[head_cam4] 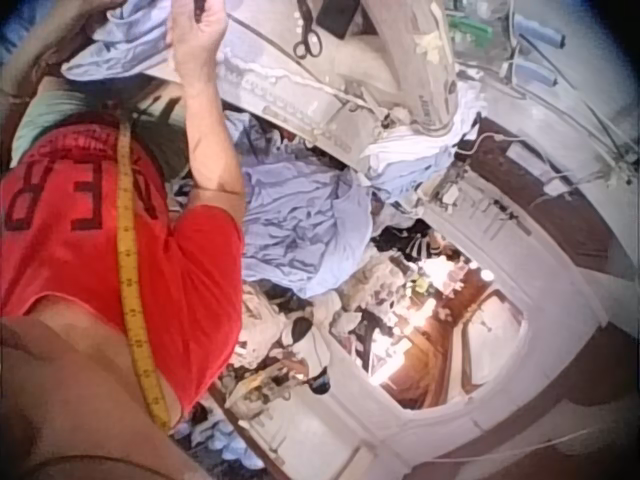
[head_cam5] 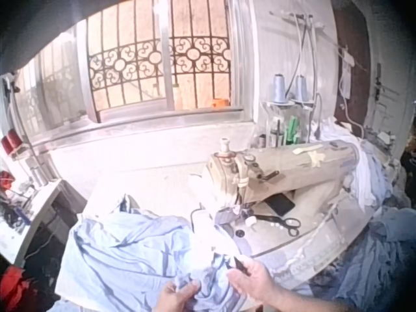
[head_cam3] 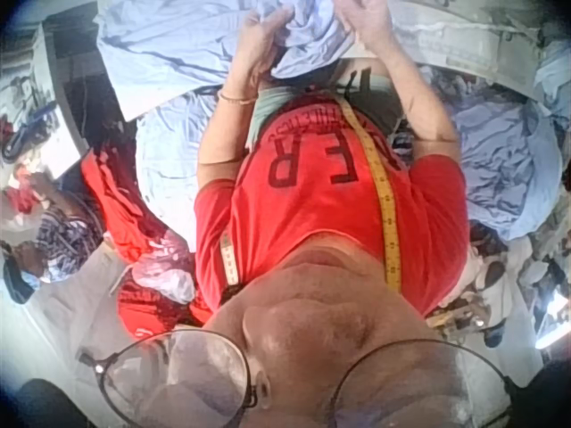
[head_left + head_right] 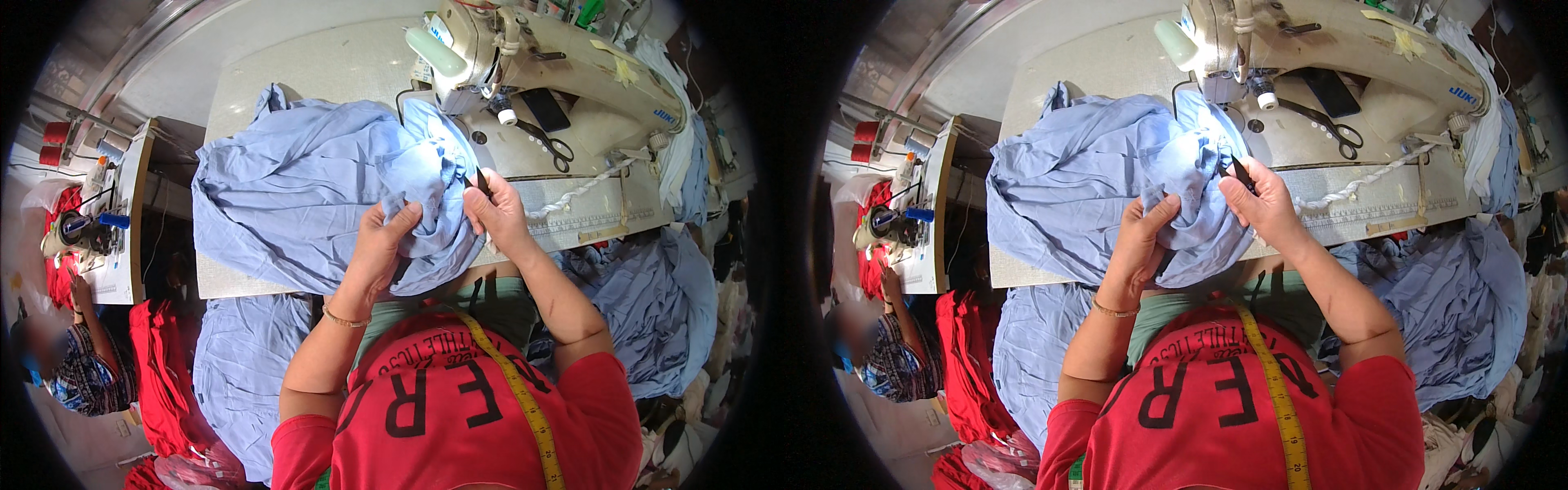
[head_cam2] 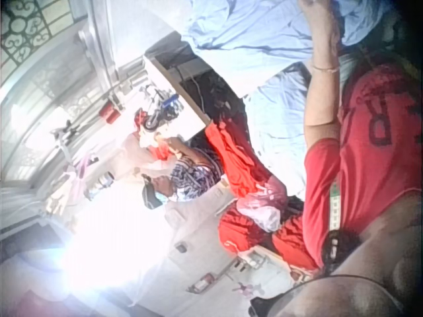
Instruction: The person uses a thread cutter to trim loose threads from the seams of a blue garment while seated at a sewing machine. They handle the garment by hand, turning and pulling the fabric to reach different areas.
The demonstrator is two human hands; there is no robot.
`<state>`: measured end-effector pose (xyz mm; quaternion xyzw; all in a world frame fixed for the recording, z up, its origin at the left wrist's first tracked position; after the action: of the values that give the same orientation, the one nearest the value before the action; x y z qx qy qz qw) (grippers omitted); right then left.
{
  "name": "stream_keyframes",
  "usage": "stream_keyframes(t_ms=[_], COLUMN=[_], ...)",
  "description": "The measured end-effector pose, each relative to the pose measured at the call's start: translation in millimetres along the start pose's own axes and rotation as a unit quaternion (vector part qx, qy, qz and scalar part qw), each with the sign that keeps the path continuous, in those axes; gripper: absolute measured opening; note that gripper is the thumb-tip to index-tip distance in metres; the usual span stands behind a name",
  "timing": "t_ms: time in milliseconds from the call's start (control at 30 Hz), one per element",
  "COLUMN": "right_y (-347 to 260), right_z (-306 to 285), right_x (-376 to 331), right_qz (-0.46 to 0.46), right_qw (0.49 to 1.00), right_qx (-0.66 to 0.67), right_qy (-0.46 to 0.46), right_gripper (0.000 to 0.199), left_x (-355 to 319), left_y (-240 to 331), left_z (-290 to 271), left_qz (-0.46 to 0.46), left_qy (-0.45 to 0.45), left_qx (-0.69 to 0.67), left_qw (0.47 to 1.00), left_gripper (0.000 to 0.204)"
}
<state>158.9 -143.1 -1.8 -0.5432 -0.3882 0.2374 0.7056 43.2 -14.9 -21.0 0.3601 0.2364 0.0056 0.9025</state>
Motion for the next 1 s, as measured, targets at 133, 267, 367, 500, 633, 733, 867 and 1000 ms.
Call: stream_keyframes(t_ms=[133, 267, 367, 500, 633, 733, 867, 1000], right_y=[-5, -16, -9, -17, -48, -74, -73, -53], right_z=[9, 32, 30, -3, -63, -93, -103, -15], right_x=[3, 12, 12, 13, -16, -39, -49, -27], right_qz=[-0.089, -0.180, -0.138, -0.098, 0.003, 0.020, -0.092, -0.066], right_qw=[0.984, 0.938, 0.965, 0.965, 0.910, 0.660, 0.760, 0.973], right_qx=[-0.152, -0.292, -0.224, -0.231, -0.392, -0.743, -0.609, -0.200], right_qy=[-0.018, -0.054, -0.012, 0.081, 0.136, 0.110, 0.208, 0.094], right_gripper=[0.027, 0.021, 0.019, 0.008, 0.022, 0.024, 0.022, 0.015], left_x=[-1, -3, -2, -2, -5, -8, -5, -6], left_y=[1, 1, 1, 2, 7, 6, 6, 6], left_z=[-1, -2, -4, -13, -16, -18, -18, -18], left_qz=[-0.005, 0.051, 0.114, 0.086, 0.045, 0.048, 0.049, 0.080], left_qy=[-0.010, 0.017, 0.032, 0.042, -0.005, -0.012, -0.024, -0.019], left_qx=[0.002, 0.051, 0.085, -0.002, -0.094, -0.127, -0.144, -0.134], left_qw=[1.000, 0.997, 0.989, 0.995, 0.994, 0.991, 0.988, 0.988], left_gripper=[0.016, 0.008, 0.008, 0.004, 0.011, 0.015, 0.021, 0.020])
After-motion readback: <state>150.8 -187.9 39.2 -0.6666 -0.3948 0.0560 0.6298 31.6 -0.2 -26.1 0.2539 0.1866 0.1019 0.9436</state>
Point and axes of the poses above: each hand's wrist, its own x-axis towards the middle knuckle, its own z-axis out of the palm, y = z × x, the point moved 4 cm from there along x, towards the middle knuckle, and after that the axes turned 14 degrees about -z, right-handed, at the moved point
